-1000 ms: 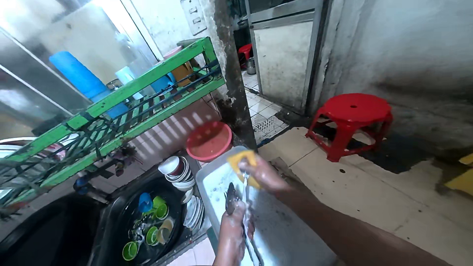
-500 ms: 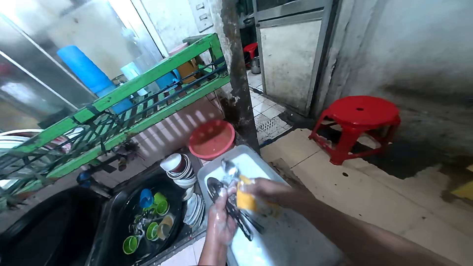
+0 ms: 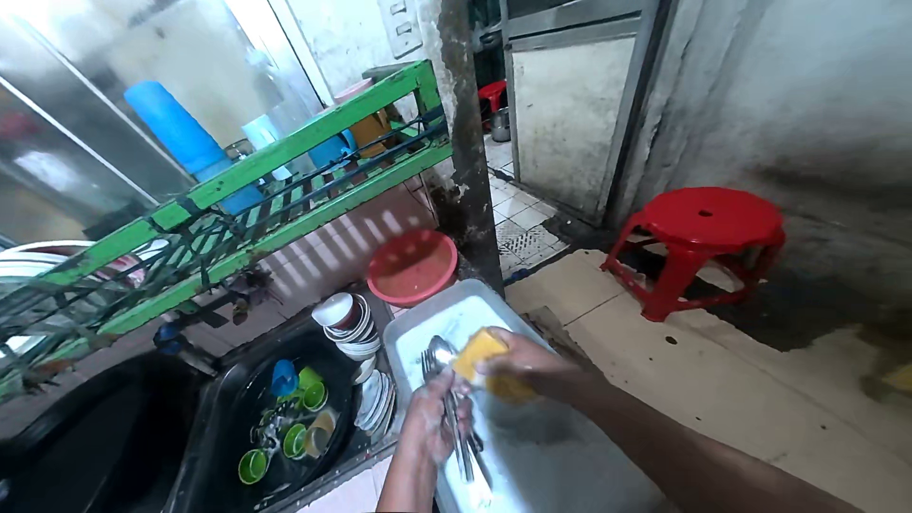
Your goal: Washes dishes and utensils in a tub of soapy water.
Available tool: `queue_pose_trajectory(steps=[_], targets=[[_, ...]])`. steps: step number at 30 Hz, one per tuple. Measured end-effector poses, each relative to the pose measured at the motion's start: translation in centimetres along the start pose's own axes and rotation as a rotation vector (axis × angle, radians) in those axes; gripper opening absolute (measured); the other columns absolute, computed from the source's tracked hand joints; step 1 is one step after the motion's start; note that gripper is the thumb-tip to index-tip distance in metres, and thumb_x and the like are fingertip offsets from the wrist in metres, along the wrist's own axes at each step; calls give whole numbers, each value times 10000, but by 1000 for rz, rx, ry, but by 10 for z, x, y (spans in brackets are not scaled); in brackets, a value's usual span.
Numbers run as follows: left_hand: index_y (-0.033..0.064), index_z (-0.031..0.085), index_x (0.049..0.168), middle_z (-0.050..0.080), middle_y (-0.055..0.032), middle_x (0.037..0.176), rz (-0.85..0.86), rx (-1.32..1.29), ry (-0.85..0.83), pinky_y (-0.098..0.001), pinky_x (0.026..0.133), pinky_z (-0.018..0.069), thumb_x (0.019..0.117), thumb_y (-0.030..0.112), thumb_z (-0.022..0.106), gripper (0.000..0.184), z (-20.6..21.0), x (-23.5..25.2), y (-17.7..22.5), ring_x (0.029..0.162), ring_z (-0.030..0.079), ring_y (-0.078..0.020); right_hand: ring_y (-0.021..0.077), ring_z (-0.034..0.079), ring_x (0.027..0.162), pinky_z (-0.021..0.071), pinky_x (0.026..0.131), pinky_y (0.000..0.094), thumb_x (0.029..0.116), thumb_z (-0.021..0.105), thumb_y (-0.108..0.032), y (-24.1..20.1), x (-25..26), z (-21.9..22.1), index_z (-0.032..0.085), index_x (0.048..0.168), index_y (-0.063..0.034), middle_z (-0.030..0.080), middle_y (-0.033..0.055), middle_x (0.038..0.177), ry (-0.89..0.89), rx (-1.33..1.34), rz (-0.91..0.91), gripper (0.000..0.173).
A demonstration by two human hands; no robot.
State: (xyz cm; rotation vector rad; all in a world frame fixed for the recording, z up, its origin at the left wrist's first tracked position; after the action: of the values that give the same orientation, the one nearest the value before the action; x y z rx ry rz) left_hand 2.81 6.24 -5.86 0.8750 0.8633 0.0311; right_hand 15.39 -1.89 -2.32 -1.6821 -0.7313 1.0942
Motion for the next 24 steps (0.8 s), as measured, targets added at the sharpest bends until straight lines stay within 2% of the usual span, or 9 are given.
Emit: queue_pose_trajectory(steps=[2,4,6,9,11,13,15,20,24], targets=[[39,571,999,615,-53,758,-38,79,-82,-224,436,469,1129,258,331,350,14,-6,-9,486,527,-99,181,666,938,562,854,360,892,731,-51,-13,0,-1,533,1361,-22,661,140,1111,2,126,-10,509],[22,594,1111,639,-63,820,7,93,-58,-238,472,504,1125,229,375,301,18,-9,-7,532,566,-109,205,656,948,543,865,396,906,723,-44,-20,2,-12,586,1295,-28,663,151,1095,95,44,-6,412],[-29,573,1229,639,-85,862,136,88,51,-234,473,510,1096,112,445,231,14,-11,3,537,570,-110,257,666,986,541,892,449,925,716,-49,-12,5,-25,589,1320,-35,670,180,1129,230,72,26,415],[-46,583,1122,606,-63,746,280,147,160,-202,454,471,1049,26,515,123,12,-15,14,499,533,-81,223,671,963,561,870,405,939,708,-81,-3,7,-11,515,1376,-25,658,169,1124,188,137,4,481],[-14,529,1066,542,-26,642,306,174,188,-188,449,447,1036,-5,511,36,14,-17,12,476,511,-65,273,652,1081,521,967,450,955,690,-150,-6,7,1,507,1396,-20,648,200,1199,134,-42,-10,495],[-68,544,1264,516,-26,647,310,157,193,-194,440,421,1031,-18,520,240,16,-18,7,468,478,-67,355,636,1155,484,1016,530,987,675,-179,-9,13,-8,515,1430,-43,642,245,1247,215,-142,46,491],[-68,525,1365,515,-31,658,297,144,191,-198,422,411,1033,-10,523,337,17,-19,5,453,459,-67,378,646,1136,494,998,555,981,693,-180,-11,18,-17,501,1445,-61,652,250,1226,320,-143,74,516],[-72,510,1259,506,-30,624,286,143,226,-186,405,405,1034,-22,503,230,10,-21,9,437,466,-62,378,620,1191,471,1037,529,1020,608,-203,-16,11,16,446,1479,-34,622,269,1273,125,-290,4,515],[-63,522,1352,520,-37,677,224,109,204,-185,404,404,1042,-11,500,315,8,-24,-3,444,457,-60,415,625,1187,476,1023,586,1016,641,-228,-9,27,-17,459,1497,-87,633,270,1276,286,-270,78,534]])
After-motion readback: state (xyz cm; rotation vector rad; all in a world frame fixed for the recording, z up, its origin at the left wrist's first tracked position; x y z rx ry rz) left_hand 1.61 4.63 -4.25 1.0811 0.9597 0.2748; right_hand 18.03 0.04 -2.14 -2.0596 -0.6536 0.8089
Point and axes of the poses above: each hand's wrist, its own x-axis towards the middle knuckle, its own z-axis out of the palm, y = z × x, the point moved 9 cm from there along x, towards the middle knuckle
